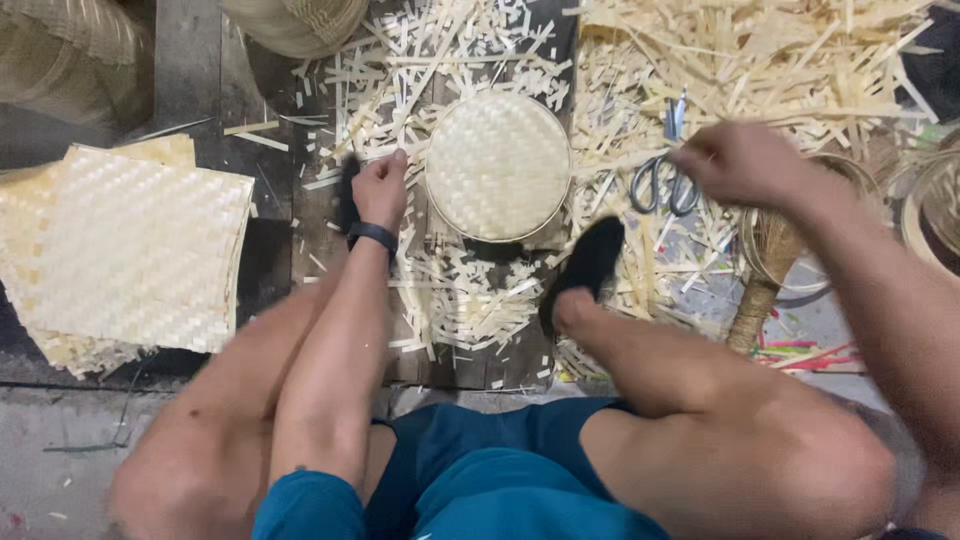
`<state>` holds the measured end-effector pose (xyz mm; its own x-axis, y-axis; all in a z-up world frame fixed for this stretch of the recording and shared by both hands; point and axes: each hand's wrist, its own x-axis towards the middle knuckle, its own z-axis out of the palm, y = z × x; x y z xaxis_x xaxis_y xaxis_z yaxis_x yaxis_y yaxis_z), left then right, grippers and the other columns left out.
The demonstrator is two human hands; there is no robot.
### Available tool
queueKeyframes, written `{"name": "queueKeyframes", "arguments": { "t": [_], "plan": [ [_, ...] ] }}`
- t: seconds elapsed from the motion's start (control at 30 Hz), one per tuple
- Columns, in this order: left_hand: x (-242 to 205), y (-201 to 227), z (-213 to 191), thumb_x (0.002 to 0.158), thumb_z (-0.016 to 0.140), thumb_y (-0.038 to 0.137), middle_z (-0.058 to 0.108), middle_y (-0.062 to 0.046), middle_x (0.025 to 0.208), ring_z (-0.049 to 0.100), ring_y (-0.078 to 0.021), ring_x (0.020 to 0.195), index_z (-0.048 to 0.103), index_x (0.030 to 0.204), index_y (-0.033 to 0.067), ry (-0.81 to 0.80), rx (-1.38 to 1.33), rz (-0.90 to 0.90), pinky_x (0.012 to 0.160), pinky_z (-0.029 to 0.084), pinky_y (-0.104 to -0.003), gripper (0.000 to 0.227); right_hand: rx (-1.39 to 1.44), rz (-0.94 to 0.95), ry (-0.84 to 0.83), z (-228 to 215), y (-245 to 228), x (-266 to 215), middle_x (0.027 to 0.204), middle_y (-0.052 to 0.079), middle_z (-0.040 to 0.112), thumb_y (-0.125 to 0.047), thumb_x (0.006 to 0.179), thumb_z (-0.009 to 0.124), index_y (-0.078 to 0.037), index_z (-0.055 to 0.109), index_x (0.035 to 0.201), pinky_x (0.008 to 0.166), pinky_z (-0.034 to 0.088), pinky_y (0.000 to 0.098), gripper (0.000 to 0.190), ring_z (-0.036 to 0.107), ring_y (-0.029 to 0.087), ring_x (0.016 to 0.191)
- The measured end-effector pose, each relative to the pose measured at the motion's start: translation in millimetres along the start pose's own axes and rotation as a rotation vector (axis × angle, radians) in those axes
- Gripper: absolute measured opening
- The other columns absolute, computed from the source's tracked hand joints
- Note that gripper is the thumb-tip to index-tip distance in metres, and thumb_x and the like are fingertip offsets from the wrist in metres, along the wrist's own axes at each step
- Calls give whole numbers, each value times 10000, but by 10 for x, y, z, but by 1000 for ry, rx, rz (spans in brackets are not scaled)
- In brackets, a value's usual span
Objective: The person places a woven mat into a circular frame, trims the excess matting with shears, and stacks the finished basket. The person repeats this process with multiple mats and frames.
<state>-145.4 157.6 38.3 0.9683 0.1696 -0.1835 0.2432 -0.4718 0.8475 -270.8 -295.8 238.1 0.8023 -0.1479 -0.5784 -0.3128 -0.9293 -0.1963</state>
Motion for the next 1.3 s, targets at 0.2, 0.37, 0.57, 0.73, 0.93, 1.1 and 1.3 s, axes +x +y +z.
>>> {"name": "queueKeyframes", "arguments": {
  "t": [0.2, 0.37, 0.57, 0.73, 0.93, 1.1, 1.3],
  "plan": [
    [281, -483, 423, 920, 680, 452, 788, -123, 998, 705, -155, 895, 780, 1080, 18, -184, 149, -146, 846, 520, -304, 473, 427, -149, -67, 1542, -20, 824, 1065, 179, 760, -470, 975, 604, -54, 699, 1238, 872, 564, 406, 501, 736, 284, 967],
    [385, -602, 917, 1007, 577, 496, 685, -112, 1239, 629, -217, 1116, 634, 1266, -7, -206, -347, -443, 976, 484, -352, 569, 726, 40, 128, 2134, -518, 1482, 891, 245, 727, -460, 1015, 591, 70, 708, 1061, 806, 551, 435, 544, 695, 334, 842],
    [261, -181, 762, 1119, 505, 443, 557, -198, 1177, 548, -293, 1103, 621, 1133, -51, 77, -881, -290, 1045, 429, -473, 507, 1141, -60, 398, 1772, -551, 1175, 1005, 134, 693, -502, 1069, 485, 14, 656, 1079, 881, 587, 431, 544, 698, 262, 941],
    [292, 136, 437, 997, 445, 478, 636, -251, 1273, 586, -314, 1181, 570, 1319, -88, -164, -835, -456, 1062, 458, -460, 663, 1789, 23, 242, 1773, -321, 1250, 1176, 128, 636, -491, 1057, 426, 2, 596, 1269, 1017, 492, 464, 563, 594, 269, 1172],
    [72, -110, 630, 1002, 433, 544, 656, -196, 1314, 590, -278, 1240, 569, 1351, -63, -335, -713, -612, 1067, 435, -383, 713, 1255, 55, 416, 2235, -377, 1345, 1391, 273, 558, -517, 1034, 512, 72, 523, 1441, 1142, 404, 515, 716, 521, 349, 1256],
    [79, -234, 666, 963, 573, 508, 697, -198, 1236, 617, -302, 1113, 734, 1247, -24, -12, -282, -499, 992, 480, -435, 623, 247, -214, 480, 1940, -1009, 1248, 1620, 380, 148, -741, 830, 707, 83, 121, 1591, 1229, 205, 621, 1265, 173, 504, 1527],
    [-47, -229, 676, 1044, 635, 471, 663, -118, 1021, 565, -195, 933, 732, 1173, -71, -24, -345, -415, 815, 511, -351, 566, 195, 19, 184, 1965, -1791, 1450, 1639, 355, 47, -820, 624, 760, 9, 34, 1583, 1108, 243, 731, 1461, 152, 562, 1474]
  ]
}}
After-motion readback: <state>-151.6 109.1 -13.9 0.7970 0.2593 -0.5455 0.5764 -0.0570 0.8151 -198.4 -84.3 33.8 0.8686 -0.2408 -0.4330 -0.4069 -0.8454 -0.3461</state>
